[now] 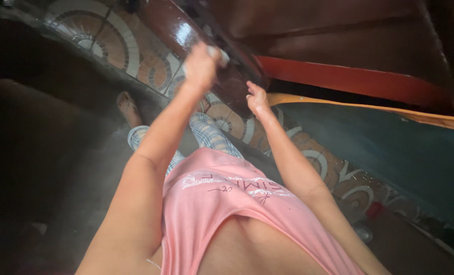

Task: The person wipes the exterior body panels, wheels, and seat of a red tricycle using a white cloth.

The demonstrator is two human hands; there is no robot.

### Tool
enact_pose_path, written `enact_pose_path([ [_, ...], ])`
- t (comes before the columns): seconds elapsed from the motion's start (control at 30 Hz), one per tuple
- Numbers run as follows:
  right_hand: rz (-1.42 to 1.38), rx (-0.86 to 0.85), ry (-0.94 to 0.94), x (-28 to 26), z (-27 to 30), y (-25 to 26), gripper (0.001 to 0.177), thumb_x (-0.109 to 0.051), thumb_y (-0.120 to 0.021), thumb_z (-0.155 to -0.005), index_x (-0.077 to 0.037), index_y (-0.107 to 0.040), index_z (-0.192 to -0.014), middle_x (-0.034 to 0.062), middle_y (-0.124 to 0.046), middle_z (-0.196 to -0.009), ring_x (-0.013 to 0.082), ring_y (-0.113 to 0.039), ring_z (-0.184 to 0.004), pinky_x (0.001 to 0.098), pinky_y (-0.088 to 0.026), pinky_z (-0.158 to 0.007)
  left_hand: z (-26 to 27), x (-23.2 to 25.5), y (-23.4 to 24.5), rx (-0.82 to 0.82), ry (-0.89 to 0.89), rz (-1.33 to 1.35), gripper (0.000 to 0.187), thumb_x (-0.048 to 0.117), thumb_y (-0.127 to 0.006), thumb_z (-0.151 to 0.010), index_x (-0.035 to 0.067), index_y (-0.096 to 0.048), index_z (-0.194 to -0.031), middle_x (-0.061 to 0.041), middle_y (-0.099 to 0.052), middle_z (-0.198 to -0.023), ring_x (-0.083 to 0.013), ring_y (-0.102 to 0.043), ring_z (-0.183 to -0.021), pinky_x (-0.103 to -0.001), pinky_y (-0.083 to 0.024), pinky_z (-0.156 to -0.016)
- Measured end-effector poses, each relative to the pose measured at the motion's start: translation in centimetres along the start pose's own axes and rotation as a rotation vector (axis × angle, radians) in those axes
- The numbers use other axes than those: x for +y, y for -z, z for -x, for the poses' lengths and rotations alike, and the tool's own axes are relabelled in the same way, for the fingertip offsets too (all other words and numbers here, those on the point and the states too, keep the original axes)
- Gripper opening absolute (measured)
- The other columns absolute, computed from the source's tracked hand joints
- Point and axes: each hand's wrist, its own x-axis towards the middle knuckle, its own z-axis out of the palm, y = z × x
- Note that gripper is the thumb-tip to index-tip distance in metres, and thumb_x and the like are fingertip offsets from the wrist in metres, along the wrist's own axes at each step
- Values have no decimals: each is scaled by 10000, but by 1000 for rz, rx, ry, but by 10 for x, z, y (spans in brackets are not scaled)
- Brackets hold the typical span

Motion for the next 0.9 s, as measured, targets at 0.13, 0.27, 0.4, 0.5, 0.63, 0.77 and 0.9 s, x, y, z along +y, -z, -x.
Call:
enact_pose_path([
  [0.13,16,-40,-103,15,11,-2,582,82,-559,-872,-2,-543,-1447,212,-595,-1434,288,-584,-1344,362,-459,-1111,-40,-18,14,119,121,44,293,180,-746,-809,135,-715,-1097,-211,-576,-1053,-425,-599,-979,-533,-529,-720],
  [0.27,27,9,-154,24,22,4,621,96,-512,-824,-7,-555,-1435,212,-609,-1418,283,-602,-1320,352,-466,-1096,-28,7,-7,186,33,-17,268,186,-757,-808,103,-715,-1059,-212,-552,-1041,-412,-575,-969,-522,-514,-669],
  [0.4,35,88,-188,31,32,20,684,121,-454,-784,-4,-554,-1449,216,-633,-1381,281,-624,-1289,337,-479,-1086,19,45,-35,61,-168,7,226,104,-691,-793,119,-721,-1016,-175,-541,-1091,-363,-568,-1032,-486,-518,-803],
  [0.5,36,129,-189,34,38,31,648,105,-461,-807,-6,-574,-1435,191,-662,-1372,266,-653,-1257,326,-505,-1062,54,72,-55,19,-339,37,177,151,-660,-800,133,-729,-962,-142,-553,-1088,-332,-563,-1084,-473,-495,-833],
  [0.63,-10,106,-215,35,42,35,629,100,-500,-804,-5,-565,-1421,178,-644,-1391,260,-641,-1256,327,-501,-1046,79,79,-64,-209,-464,-60,141,169,-660,-828,135,-744,-936,-119,-560,-1075,-306,-561,-1097,-451,-485,-825],
  [0.77,14,20,-96,17,46,37,567,39,-598,-855,-20,-581,-1418,165,-639,-1405,267,-638,-1266,329,-499,-1061,79,60,-52,-155,-460,-95,186,192,-667,-805,187,-769,-961,-86,-565,-1084,-284,-567,-1115,-439,-490,-868],
  [0.9,140,-77,169,-26,59,46,506,3,-638,-891,-20,-613,-1396,180,-619,-1431,296,-616,-1293,361,-479,-1093,65,42,-17,-176,-223,-56,168,254,-713,-854,186,-783,-991,-120,-578,-1110,-325,-587,-1135,-468,-513,-891],
])
